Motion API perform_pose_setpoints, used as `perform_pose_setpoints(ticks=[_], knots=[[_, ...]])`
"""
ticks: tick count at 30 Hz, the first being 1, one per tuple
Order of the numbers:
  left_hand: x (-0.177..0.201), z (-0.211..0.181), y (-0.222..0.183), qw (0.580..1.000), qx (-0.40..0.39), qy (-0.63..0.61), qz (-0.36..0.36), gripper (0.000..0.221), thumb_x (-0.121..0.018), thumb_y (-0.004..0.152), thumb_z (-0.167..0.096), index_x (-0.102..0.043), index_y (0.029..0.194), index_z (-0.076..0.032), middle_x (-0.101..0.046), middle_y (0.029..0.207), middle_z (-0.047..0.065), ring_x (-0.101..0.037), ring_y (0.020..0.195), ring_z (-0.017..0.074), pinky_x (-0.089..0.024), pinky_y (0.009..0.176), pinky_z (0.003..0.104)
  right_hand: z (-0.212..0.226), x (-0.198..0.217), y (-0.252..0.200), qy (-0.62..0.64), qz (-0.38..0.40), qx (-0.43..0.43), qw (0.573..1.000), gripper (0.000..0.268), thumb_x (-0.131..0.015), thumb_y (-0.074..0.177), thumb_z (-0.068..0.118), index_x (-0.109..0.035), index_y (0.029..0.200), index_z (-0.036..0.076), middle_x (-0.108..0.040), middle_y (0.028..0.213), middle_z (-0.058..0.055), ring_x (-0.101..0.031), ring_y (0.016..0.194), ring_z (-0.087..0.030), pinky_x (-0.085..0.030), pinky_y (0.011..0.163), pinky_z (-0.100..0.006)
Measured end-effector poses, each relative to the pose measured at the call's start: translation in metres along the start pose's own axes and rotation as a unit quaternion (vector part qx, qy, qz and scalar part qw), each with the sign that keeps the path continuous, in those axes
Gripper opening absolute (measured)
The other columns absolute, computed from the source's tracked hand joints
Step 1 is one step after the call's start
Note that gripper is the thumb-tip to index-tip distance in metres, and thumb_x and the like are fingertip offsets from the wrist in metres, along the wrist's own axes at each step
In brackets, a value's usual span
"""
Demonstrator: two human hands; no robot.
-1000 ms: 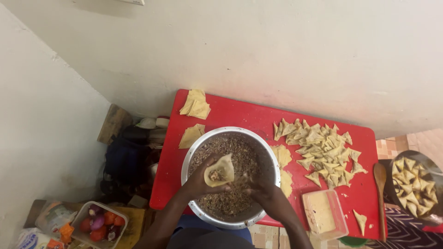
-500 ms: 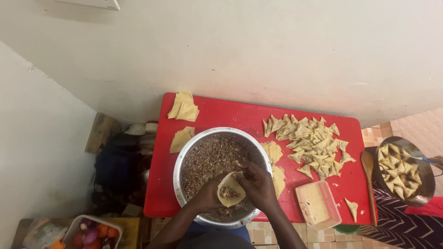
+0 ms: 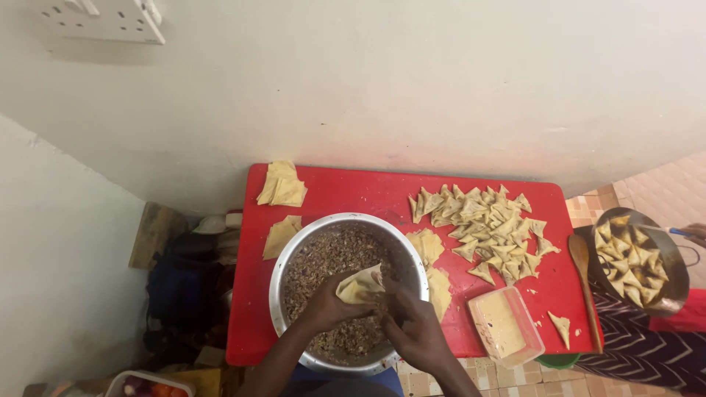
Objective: Filling and folding dough wrappers to make samosas
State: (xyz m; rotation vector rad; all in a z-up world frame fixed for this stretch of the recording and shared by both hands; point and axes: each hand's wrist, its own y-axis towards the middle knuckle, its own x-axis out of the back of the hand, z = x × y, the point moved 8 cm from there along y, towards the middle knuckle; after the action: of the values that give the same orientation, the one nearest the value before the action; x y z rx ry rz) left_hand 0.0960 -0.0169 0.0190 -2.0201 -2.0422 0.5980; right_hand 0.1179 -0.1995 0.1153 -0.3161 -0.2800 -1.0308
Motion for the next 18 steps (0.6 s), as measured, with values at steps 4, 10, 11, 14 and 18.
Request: perform_pose_setpoints(ticks=[4, 10, 11, 14, 18], knots=[[-0.002, -0.023, -0.009, 0.997, 0.065, 0.017, 0.025, 0.089, -0.105, 0.070, -0.026, -0.072, 0.152, -0.014, -0.088, 0.129, 0.010, -0.084, 0.108, 0.0255, -0.070, 0.083, 0.036, 0.021, -0.005, 0.007, -0.064, 0.028, 0.013, 0.997, 0.065, -0.068, 0.098, 0.008, -0.054, 0.161, 0.016, -0.087, 0.146, 0.004, -0.058, 0.058, -0.009, -0.055, 0.056, -0.027], [-0.024, -0.012, -0.003, 0.980, -0.039, -0.076, 0.180, 0.051, -0.100, 0.082, -0.019, -0.082, 0.128, -0.007, -0.089, 0.114, 0.009, -0.083, 0.104, 0.0217, -0.067, 0.091, 0.036, 0.021, -0.006, 0.011, -0.250, 0.045, -0.003, 0.967, 0.078, -0.065, 0.086, 0.012, -0.057, 0.162, 0.027, -0.094, 0.122, 0.007, -0.089, 0.081, -0.033, -0.068, 0.074, -0.048], [-0.026, -0.001, 0.000, 0.980, -0.028, -0.073, 0.181, 0.047, -0.098, 0.084, -0.016, -0.083, 0.128, -0.005, -0.090, 0.114, 0.012, -0.085, 0.102, 0.0235, -0.069, 0.090, 0.036, 0.018, -0.007, 0.009, -0.263, 0.043, -0.019, 0.964, 0.075, -0.065, 0.089, 0.016, -0.057, 0.162, 0.029, -0.090, 0.106, -0.004, -0.084, 0.071, -0.036, -0.063, 0.065, -0.050], [-0.027, 0.015, 0.013, 0.981, -0.070, -0.017, 0.180, 0.028, -0.097, 0.088, -0.018, -0.086, 0.112, -0.009, -0.087, 0.102, 0.005, -0.081, 0.092, 0.0164, -0.064, 0.081, 0.034, 0.011, -0.016, 0.007, -0.239, 0.053, -0.007, 0.969, 0.077, -0.065, 0.087, 0.014, -0.059, 0.163, 0.027, -0.085, 0.087, -0.012, -0.075, 0.061, -0.032, -0.057, 0.057, -0.047], [-0.037, 0.029, 0.012, 0.982, -0.040, -0.059, 0.176, 0.017, -0.090, 0.098, -0.021, -0.086, 0.109, -0.009, -0.088, 0.103, 0.006, -0.080, 0.094, 0.0172, -0.063, 0.083, 0.033, 0.017, -0.012, -0.001, -0.178, -0.019, 0.019, 0.984, 0.066, -0.068, 0.094, 0.014, -0.064, 0.159, 0.029, -0.091, 0.092, -0.005, -0.070, 0.051, -0.019, -0.055, 0.048, -0.039]])
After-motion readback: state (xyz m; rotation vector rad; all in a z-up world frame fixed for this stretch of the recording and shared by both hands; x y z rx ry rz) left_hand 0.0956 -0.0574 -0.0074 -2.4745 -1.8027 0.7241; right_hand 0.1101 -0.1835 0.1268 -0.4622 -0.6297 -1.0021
